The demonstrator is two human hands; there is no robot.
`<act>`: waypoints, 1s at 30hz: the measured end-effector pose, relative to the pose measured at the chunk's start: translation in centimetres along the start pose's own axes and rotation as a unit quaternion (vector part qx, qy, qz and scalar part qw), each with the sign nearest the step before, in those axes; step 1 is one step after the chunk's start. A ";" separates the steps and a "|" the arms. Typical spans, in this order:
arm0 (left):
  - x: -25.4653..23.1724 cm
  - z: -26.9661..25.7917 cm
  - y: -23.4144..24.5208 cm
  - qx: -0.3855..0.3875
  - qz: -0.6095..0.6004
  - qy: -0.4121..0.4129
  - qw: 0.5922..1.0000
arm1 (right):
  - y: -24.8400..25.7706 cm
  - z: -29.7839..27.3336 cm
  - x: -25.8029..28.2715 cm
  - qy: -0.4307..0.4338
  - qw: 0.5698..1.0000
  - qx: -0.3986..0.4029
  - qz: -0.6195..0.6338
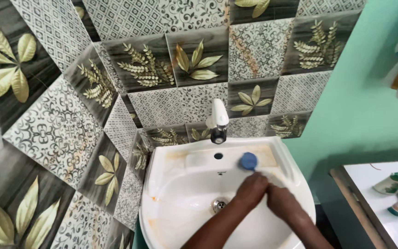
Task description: The person washes their hands, applies liquid soap, and scrubs a white bathroom sink with a blue brush. They scrub the basin and faucet area repeatedly, then rinse the sink with water from the tap.
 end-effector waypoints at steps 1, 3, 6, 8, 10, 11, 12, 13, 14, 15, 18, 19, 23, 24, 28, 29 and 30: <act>-0.5 0.9 0.1 -0.009 -0.035 -0.017 0.999 | 0.9 0.1 -0.2 -0.022 0.999 0.013 -0.023; 0.4 2.8 1.8 -0.078 -0.067 -0.031 0.994 | 2.2 1.8 0.7 -0.026 0.996 0.073 0.032; 3.5 4.3 2.6 -0.044 -0.006 0.092 0.995 | 2.8 4.1 2.6 -0.028 0.988 0.123 0.090; 4.3 3.6 2.8 -0.009 0.066 0.145 0.987 | 3.1 4.4 3.3 0.037 0.992 0.086 0.082; 2.9 2.0 2.7 -0.007 0.133 0.126 0.983 | 3.4 3.2 4.0 0.166 0.985 -0.006 0.038; 1.5 1.3 2.4 -0.034 0.106 0.110 0.988 | 3.0 2.4 3.0 0.171 0.985 0.001 0.025; 0.0 0.7 2.1 -0.060 0.082 0.093 0.990 | 2.7 1.5 1.8 0.176 0.984 0.008 0.014; -1.1 0.6 2.2 -0.086 0.057 0.076 0.992 | 2.5 0.9 0.9 0.181 0.983 0.014 0.004; -1.9 0.7 1.6 -0.078 -0.001 0.077 0.994 | 2.1 0.7 -0.6 0.129 0.991 0.031 -0.031; -2.7 1.1 0.9 -0.070 -0.060 0.078 0.993 | 2.0 0.9 -2.0 0.076 0.994 0.047 -0.067; -1.2 3.0 0.3 -0.096 -0.245 0.181 0.948 | 2.7 2.7 -2.2 0.059 0.995 0.042 -0.065; 0.2 3.4 0.4 -0.114 -0.305 0.230 0.917 | 3.1 3.7 -1.3 0.076 0.995 0.031 -0.047; 2.3 3.8 2.9 -0.100 0.018 0.129 0.986 | 1.6 5.4 1.2 0.036 0.995 0.083 0.038; 2.5 3.3 3.2 -0.090 0.081 0.130 0.984 | 0.7 5.1 1.3 0.005 0.990 0.122 0.064; -0.5 1.0 2.2 -0.052 -0.023 0.105 0.993 | -0.5 2.1 -0.2 0.095 0.995 0.014 -0.023; -2.0 1.2 1.6 -0.044 -0.053 0.072 0.995 | -0.9 1.6 -1.8 0.059 0.997 0.025 -0.044; -3.1 1.6 1.0 -0.046 -0.077 0.061 0.994 | -0.9 1.6 -3.2 0.038 0.997 0.030 -0.065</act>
Point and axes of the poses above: each hand's wrist, its own z-axis towards the middle knuckle, its own y-axis out of the back of the hand, x = y × z, the point moved 6 cm from there along z, towards the middle knuckle, and after that the axes turned 14 degrees about -z, right-handed, at the moved point
